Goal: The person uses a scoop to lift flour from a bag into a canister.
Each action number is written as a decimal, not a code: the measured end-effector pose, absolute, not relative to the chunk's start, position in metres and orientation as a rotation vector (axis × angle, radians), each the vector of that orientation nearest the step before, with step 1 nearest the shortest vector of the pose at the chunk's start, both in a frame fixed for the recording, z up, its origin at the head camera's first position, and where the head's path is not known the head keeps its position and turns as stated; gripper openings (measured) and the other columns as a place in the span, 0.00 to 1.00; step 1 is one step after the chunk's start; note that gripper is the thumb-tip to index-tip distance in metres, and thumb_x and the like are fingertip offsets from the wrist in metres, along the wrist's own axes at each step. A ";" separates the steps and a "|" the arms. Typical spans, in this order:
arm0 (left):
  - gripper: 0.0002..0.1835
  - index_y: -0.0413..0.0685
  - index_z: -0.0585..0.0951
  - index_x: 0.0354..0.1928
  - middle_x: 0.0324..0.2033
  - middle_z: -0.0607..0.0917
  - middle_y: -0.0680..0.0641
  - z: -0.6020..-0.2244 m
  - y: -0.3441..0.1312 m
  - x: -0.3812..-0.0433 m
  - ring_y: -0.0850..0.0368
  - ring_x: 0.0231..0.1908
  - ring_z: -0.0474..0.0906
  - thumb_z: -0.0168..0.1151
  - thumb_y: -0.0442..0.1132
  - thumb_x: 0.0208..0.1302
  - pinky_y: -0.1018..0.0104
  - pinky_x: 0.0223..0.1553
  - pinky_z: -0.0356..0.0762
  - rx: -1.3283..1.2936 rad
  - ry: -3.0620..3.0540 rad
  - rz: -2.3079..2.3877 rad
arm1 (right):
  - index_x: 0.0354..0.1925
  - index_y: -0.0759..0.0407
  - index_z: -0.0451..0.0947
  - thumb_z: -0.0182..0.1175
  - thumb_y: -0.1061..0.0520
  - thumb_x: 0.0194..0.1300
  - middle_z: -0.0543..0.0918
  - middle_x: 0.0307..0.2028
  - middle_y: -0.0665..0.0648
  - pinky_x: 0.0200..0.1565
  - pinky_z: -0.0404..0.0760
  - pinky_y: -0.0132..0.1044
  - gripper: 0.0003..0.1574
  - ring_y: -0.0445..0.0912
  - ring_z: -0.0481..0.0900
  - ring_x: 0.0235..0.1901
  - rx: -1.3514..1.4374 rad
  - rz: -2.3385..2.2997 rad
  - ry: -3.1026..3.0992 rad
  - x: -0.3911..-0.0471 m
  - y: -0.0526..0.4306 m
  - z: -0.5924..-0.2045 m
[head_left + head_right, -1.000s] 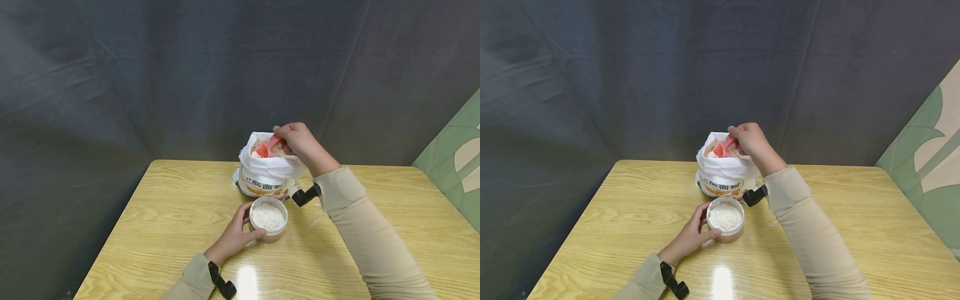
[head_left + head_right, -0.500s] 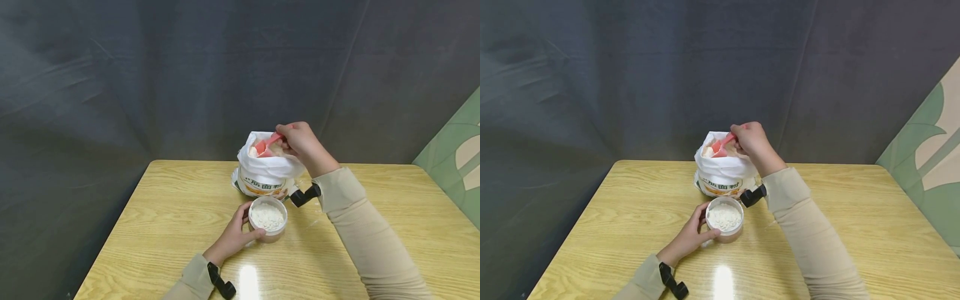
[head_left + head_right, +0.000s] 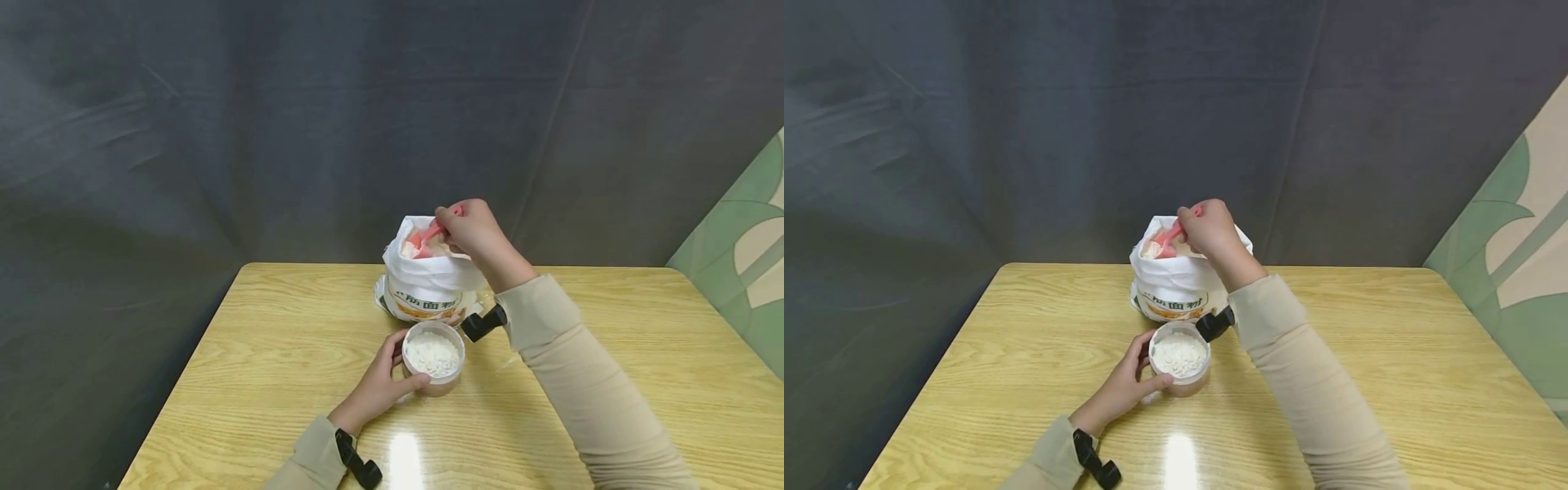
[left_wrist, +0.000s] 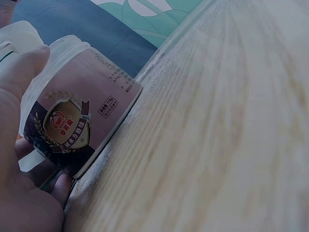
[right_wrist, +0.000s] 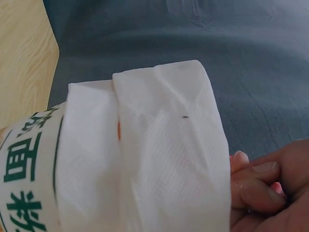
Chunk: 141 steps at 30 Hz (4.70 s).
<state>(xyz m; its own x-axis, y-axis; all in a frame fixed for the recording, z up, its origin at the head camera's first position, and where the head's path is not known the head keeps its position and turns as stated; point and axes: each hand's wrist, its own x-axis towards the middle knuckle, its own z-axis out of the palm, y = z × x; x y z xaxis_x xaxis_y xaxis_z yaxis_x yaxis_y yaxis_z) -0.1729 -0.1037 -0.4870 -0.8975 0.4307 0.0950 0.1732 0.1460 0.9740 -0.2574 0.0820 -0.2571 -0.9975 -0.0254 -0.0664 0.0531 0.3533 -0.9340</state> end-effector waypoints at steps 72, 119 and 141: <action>0.43 0.50 0.59 0.76 0.71 0.66 0.45 -0.486 -0.100 -0.173 0.52 0.70 0.63 0.71 0.47 0.65 0.54 0.71 0.64 0.616 2.208 1.852 | 0.30 0.65 0.83 0.51 0.56 0.79 0.73 0.16 0.52 0.16 0.55 0.28 0.23 0.40 0.56 0.12 -0.181 -2.604 1.920 -0.204 0.142 -0.261; 0.43 0.52 0.59 0.76 0.72 0.65 0.47 -0.484 -0.101 -0.174 0.53 0.71 0.62 0.71 0.47 0.65 0.56 0.72 0.63 0.619 2.211 1.838 | 0.26 0.59 0.84 0.39 0.60 0.83 0.70 0.13 0.47 0.19 0.41 0.35 0.33 0.41 0.49 0.12 -0.270 -2.698 1.735 -0.167 0.147 -0.344; 0.44 0.53 0.58 0.77 0.72 0.65 0.46 -0.485 -0.103 -0.172 0.51 0.70 0.63 0.71 0.46 0.65 0.54 0.72 0.63 0.614 2.194 1.848 | 0.27 0.55 0.86 0.45 0.57 0.81 0.70 0.13 0.47 0.15 0.57 0.28 0.28 0.35 0.61 0.11 -0.102 -2.287 2.159 -0.170 0.150 -0.354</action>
